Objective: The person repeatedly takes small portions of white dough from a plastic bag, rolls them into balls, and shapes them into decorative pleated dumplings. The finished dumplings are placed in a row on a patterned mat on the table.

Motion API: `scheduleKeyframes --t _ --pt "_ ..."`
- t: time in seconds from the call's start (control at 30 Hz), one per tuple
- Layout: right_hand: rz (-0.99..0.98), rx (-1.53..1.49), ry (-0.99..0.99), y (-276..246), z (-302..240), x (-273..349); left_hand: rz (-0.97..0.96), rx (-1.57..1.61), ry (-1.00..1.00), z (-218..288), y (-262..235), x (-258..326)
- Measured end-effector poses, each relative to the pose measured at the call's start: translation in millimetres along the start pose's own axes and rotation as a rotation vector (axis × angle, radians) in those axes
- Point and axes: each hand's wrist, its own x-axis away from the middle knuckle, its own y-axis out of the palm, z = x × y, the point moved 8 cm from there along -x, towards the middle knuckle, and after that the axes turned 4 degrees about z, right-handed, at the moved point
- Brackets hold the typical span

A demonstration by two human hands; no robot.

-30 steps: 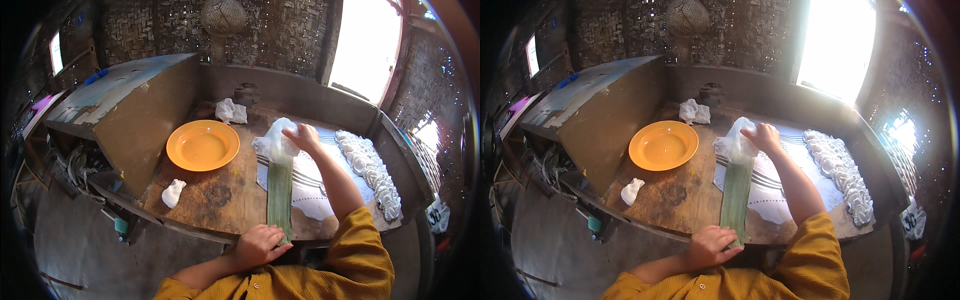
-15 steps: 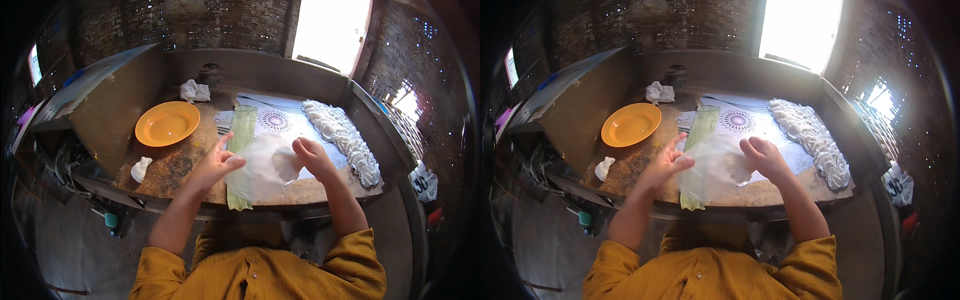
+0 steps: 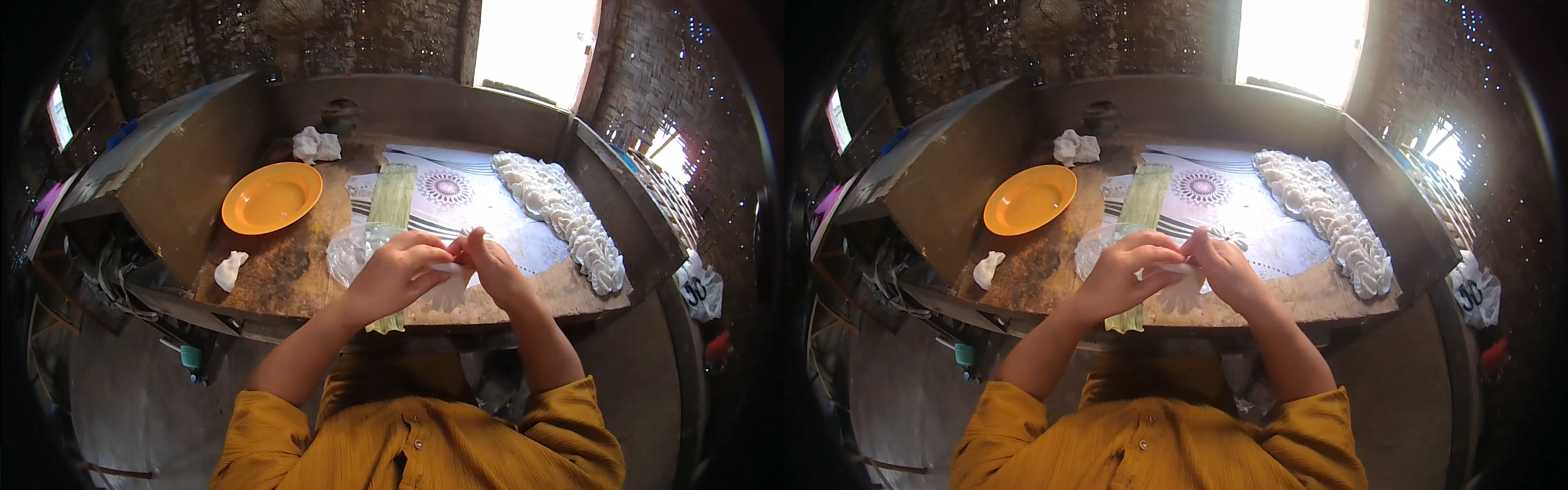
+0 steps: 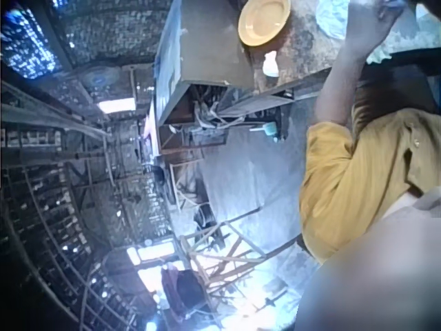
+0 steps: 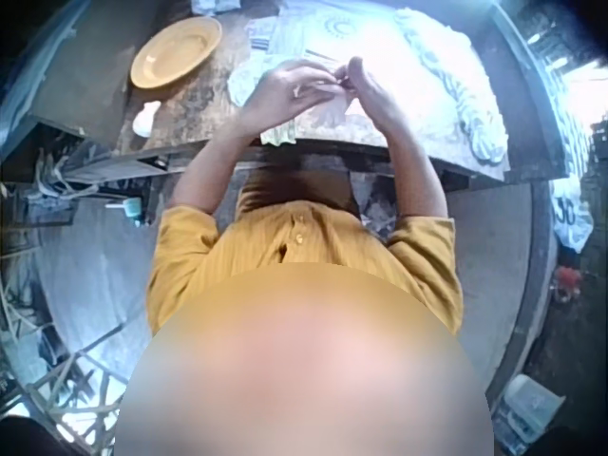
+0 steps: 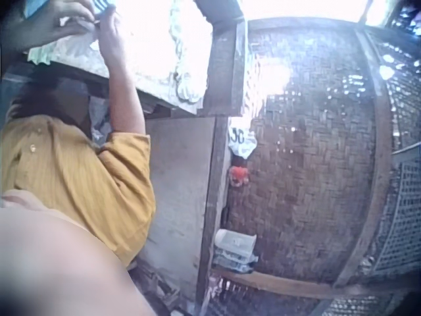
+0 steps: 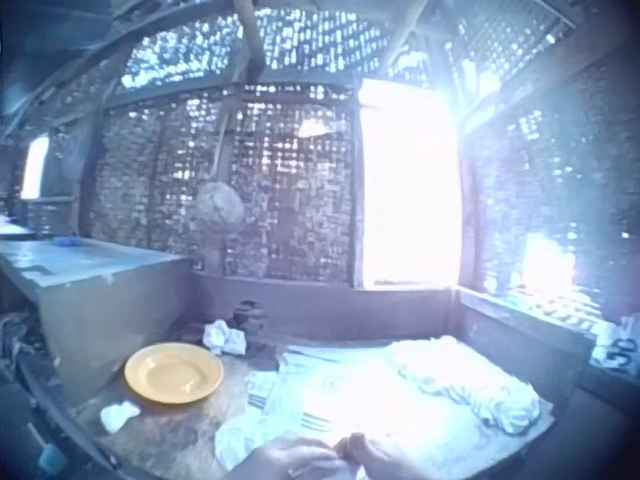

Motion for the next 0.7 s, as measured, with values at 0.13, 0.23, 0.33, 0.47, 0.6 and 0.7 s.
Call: scheduleKeyframes --t 0.13,0.23,0.33,0.47,0.6,0.7 --pt "0.301 -0.122 -0.304 -1 -16 21 0.386 0.362 -0.430 -34 -26 20" --pt "0.267 -0.014 -0.495 36 -18 41 0.674 0.852 -0.505 -49 -26 35" --pt "0.175 0.075 -0.579 69 -15 50 0.728 0.948 -0.531 -51 -13 42" --pt "0.041 0.146 -0.533 84 -12 39 0.735 1.040 -0.486 -47 1 48" --pt "0.123 -0.008 -0.538 75 -21 31 0.692 0.974 -0.526 -49 9 53" --pt "0.203 0.020 -0.541 73 -25 30 0.717 1.015 -0.503 -48 12 55"
